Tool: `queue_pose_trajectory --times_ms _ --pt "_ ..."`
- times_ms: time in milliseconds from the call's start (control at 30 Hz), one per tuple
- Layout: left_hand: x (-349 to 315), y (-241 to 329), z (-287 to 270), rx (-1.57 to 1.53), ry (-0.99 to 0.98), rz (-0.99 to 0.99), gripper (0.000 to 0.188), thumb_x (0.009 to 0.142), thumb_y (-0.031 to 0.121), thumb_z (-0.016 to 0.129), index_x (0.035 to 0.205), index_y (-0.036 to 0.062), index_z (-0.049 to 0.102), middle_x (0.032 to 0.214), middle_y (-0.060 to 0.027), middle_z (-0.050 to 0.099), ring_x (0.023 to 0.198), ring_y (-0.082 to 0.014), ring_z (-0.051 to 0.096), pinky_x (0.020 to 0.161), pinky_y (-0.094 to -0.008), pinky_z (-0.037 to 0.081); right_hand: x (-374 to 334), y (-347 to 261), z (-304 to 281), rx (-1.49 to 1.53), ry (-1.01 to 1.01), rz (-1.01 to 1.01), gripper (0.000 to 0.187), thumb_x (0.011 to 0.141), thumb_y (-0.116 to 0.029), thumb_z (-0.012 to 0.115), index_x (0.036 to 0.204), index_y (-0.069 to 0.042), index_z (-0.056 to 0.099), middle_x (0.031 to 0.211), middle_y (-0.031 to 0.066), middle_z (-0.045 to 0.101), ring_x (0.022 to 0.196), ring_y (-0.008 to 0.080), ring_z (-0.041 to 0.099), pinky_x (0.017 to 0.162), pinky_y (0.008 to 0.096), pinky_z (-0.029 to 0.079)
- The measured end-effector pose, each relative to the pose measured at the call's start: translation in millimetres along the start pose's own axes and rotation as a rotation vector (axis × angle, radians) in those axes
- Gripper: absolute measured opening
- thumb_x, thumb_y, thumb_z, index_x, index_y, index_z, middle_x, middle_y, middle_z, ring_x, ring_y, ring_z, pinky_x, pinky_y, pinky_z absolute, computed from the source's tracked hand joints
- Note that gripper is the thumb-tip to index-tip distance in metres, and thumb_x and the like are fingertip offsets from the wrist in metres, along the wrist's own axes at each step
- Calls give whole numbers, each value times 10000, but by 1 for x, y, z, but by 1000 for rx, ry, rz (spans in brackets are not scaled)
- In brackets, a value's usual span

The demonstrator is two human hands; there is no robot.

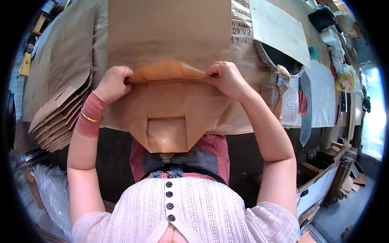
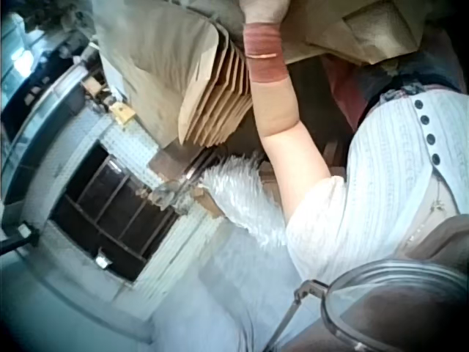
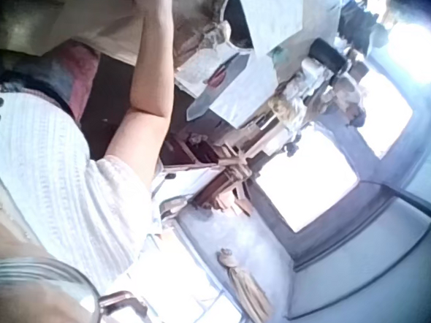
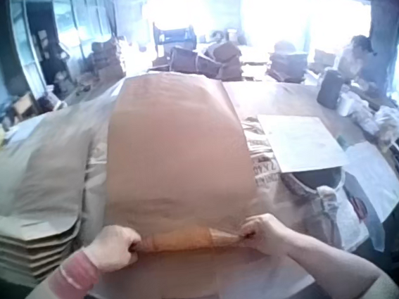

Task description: The person folds the top flaps of brown paper bags and applies glue to the seams using a brush. They work on a stack of bags, folding and gluing each one individually before moving to the next.

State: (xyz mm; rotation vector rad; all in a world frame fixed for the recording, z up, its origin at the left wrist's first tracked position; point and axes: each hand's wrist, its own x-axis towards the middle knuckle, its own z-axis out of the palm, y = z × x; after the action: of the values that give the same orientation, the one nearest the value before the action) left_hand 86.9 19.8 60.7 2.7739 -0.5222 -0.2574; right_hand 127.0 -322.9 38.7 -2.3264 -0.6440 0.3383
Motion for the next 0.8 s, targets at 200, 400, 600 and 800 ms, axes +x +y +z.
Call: queue_pose_trajectory --times_ms 200,400,600,800 --pt "-46 8 37 343 395 309 177 757 68 555 913 31 631 909 -117 625 925 -278 622 798 -376 515 -44 -3 23 -608 134 -421 350 745 -118 597 1087 -54 634 1057 24 653 971 231 621 833 332 544" --pt "-92 51 27 413 166 229 457 796 57 535 1251 43 580 1378 -206 485 1308 -350 440 1090 -514 334 -76 -38 28 -654 -157 -371 619 760 -90 589 1370 -137 491 1432 16 456 1327 280 422 1052 385 425" --pt "-78 32 23 -156 62 343 396 742 -25 548 1134 -17 608 1335 -144 542 1289 -352 458 1103 -480 341 -85 -42 17 -157 49 -303 560 695 -9 620 1246 -94 573 1299 138 532 1167 335 541 962 400 462" --pt "-87 25 34 -327 -129 327 268 764 161 634 987 24 691 1494 -191 378 1428 -409 227 1165 -523 147 -122 -40 68 -328 163 -268 359 657 -38 651 1012 -3 612 1068 143 571 1006 326 565 868 429 472"
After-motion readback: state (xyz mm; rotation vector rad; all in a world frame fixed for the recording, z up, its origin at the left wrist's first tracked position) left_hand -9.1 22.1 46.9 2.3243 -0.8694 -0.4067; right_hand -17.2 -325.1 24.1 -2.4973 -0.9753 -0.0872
